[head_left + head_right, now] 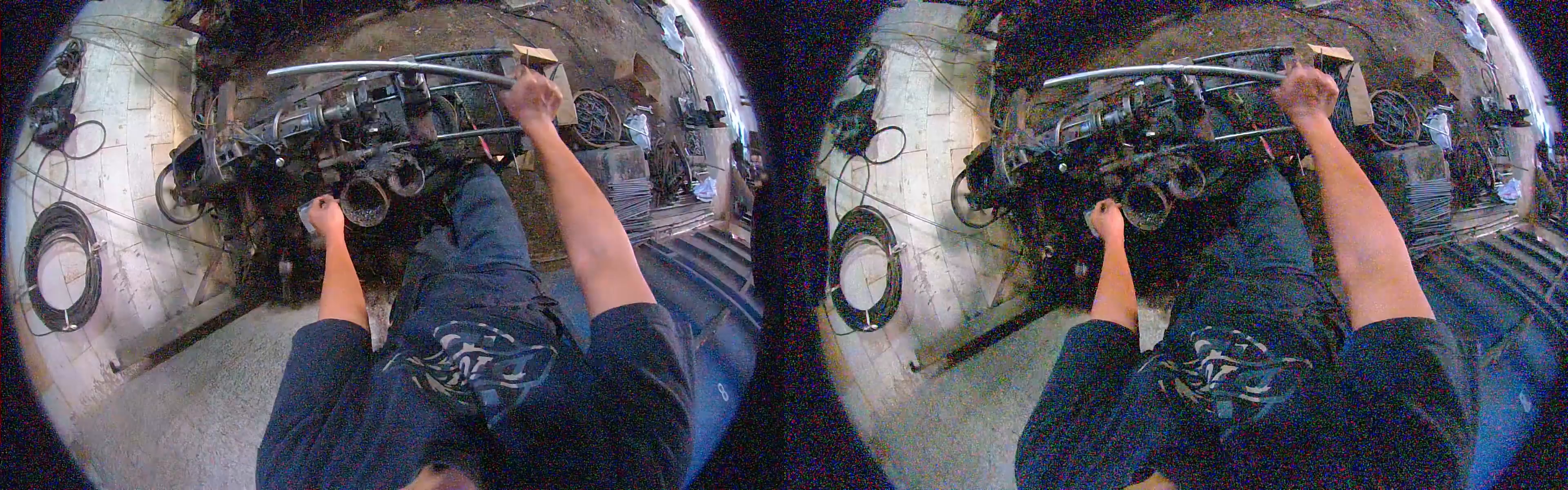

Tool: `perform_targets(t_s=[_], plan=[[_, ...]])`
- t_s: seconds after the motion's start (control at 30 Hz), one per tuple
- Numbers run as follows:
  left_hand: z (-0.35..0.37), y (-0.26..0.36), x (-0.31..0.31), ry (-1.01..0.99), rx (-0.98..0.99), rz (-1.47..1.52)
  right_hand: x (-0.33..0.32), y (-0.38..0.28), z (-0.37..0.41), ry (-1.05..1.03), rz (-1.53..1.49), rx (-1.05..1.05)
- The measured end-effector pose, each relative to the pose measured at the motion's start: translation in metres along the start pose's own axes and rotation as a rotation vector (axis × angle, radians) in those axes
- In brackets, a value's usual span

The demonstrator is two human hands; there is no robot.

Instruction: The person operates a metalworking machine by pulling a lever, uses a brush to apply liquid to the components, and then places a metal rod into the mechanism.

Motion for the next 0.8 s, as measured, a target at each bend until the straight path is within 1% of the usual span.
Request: perform_targets(t_s=[0.03, 0.1, 0.17, 0.2, 0.27, 0.3, 0.37, 0.4, 0.47, 0.5, 0.63, 0.7, 0.73, 0.77, 0.8], plan=[[0.009, 0.017, -0.007, 0.001, -0.003, -0.002, 0.006, 0.002, -0.001, -0.006, 0.004, 0.025], [0.025, 0.048, -0.021, 0.018, 0.0, -0.096, 0.012, 0.005, -0.001, -0.017, 0.006, 0.047], [0.002, 0.004, -0.002, -0.008, -0.009, -0.054, 0.012, 0.006, -0.003, -0.045, 0.018, -0.01], [-0.001, 0.005, -0.001, -0.036, -0.013, -0.008, 0.01, 0.005, -0.004, -0.044, 0.017, -0.009], [-0.002, 0.005, 0.0, -0.044, -0.034, -0.029, 0.006, 0.005, -0.004, -0.045, -0.02, -0.011], [0.004, 0.015, -0.005, -0.051, -0.057, -0.051, 0.001, 0.003, -0.004, -0.047, -0.019, -0.009], [0.018, 0.037, -0.014, -0.022, -0.043, -0.093, -0.008, -0.002, -0.006, -0.183, 0.004, 0.039], [0.021, 0.046, -0.017, 0.009, -0.029, -0.132, -0.007, -0.002, -0.007, -0.179, 0.003, 0.04], [0.023, 0.052, -0.017, 0.014, -0.044, -0.117, -0.003, -0.002, -0.007, -0.157, 0.026, 0.089], [0.023, 0.053, -0.018, 0.018, -0.063, -0.108, -0.005, -0.003, -0.006, -0.156, 0.027, 0.09], [0.022, 0.051, -0.018, 0.004, -0.036, -0.067, -0.01, -0.004, -0.005, -0.193, -0.006, 0.083], [0.027, 0.055, -0.02, 0.037, -0.024, -0.068, -0.007, -0.002, -0.003, -0.204, -0.022, 0.082], [0.02, 0.041, -0.015, 0.039, -0.028, -0.068, -0.004, -0.001, -0.003, -0.137, 0.0, 0.056], [0.008, 0.018, -0.005, 0.06, 0.046, -0.094, -0.002, -0.001, -0.002, -0.071, 0.021, 0.029], [-0.001, 0.0, 0.002, 0.081, 0.119, -0.122, -0.001, 0.0, -0.002, -0.076, 0.019, 0.027]])
Point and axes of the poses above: each hand's wrist, its own z-axis away from the middle knuckle, its own x-axis out of the palm, y = z × x, the point moved 1 cm from there along -z, towards the middle knuckle, and after that the axes turned 5 degrees about y, right-handed, at the moved point
